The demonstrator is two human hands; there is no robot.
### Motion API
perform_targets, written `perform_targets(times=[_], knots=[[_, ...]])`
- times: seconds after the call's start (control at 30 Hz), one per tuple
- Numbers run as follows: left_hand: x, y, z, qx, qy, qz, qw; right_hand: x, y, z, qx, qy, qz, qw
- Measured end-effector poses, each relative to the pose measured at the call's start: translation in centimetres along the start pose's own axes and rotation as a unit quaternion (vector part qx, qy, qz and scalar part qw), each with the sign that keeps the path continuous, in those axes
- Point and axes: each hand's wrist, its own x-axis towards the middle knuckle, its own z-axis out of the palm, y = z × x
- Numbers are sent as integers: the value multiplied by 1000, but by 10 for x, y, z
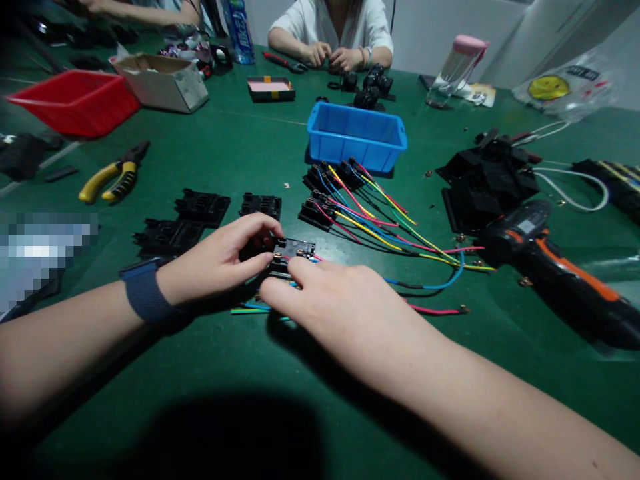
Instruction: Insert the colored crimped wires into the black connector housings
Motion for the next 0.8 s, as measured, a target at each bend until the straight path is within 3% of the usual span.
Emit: perform_targets(times=[0.17, 0.37, 0.8], knots=[[0, 0, 0, -2, 3, 5, 1000, 2, 3, 4, 5, 5, 1, 1000], [0, 1, -1, 1, 5, 2, 1000, 4, 2, 5, 24, -69, -6, 997], [0, -1, -1, -7, 9, 7, 1000, 5, 4, 2, 61, -90, 5, 994]])
